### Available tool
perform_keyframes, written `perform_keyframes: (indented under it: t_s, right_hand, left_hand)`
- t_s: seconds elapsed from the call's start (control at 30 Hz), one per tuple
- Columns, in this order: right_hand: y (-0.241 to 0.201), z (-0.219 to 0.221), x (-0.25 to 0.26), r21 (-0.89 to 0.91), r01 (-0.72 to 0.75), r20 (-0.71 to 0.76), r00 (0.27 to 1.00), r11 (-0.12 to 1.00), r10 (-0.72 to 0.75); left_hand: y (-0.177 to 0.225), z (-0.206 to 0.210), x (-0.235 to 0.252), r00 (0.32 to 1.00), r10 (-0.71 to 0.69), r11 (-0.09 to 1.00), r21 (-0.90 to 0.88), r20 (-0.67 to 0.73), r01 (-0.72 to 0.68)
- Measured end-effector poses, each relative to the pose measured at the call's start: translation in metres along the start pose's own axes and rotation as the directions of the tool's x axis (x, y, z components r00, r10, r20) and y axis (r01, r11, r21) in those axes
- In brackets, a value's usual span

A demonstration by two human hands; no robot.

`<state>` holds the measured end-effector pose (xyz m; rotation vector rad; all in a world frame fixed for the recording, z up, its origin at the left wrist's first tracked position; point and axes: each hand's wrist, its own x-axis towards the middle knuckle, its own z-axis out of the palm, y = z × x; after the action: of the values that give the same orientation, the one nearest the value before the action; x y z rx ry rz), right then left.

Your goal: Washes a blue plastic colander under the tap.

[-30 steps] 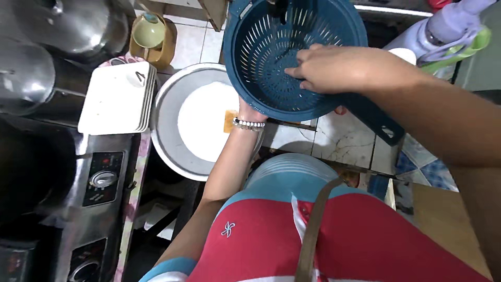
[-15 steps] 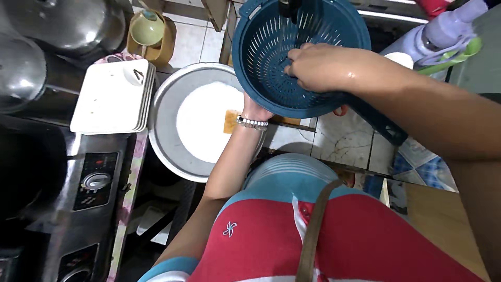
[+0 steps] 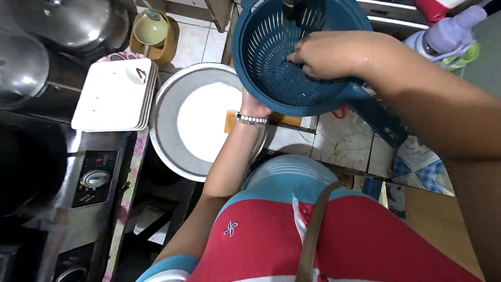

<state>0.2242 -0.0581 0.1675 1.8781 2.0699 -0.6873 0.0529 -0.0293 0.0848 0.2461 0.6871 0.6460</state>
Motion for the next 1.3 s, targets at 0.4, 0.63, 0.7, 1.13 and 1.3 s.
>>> perform_keyframes:
  t_s: [0.4, 0.63, 0.7, 1.13, 1.3]
  right_hand:
    - [-0.004, -0.009, 0.001, -0.021, -0.010, 0.008, 1.000, 1.000, 0.010]
    - [-0.008, -0.012, -0.002, -0.047, 0.007, -0.019, 1.000, 0.999, -0.008]
    - [-0.010, -0.014, -0.003, -0.044, 0.017, -0.021, 1.000, 0.999, -0.018]
    - [-0.026, -0.026, -0.010, -0.087, -0.046, 0.026, 0.998, 0.995, 0.048]
    - [0.003, -0.010, -0.005, -0.110, 0.118, -0.099, 0.987, 0.987, -0.129]
  left_hand:
    - [0.013, 0.004, 0.008, 0.999, -0.038, 0.999, -0.005, 0.032, 0.039]
    - [0.014, 0.003, -0.001, 0.996, 0.035, 0.999, -0.002, 0.086, -0.035]
    - [0.015, 0.005, -0.004, 0.996, 0.039, 0.999, -0.005, 0.077, -0.039]
    - [0.016, 0.011, -0.009, 0.990, 0.029, 0.999, -0.037, 0.139, -0.024]
    - [0.016, 0.014, -0.013, 0.996, 0.026, 0.999, -0.026, 0.090, -0.023]
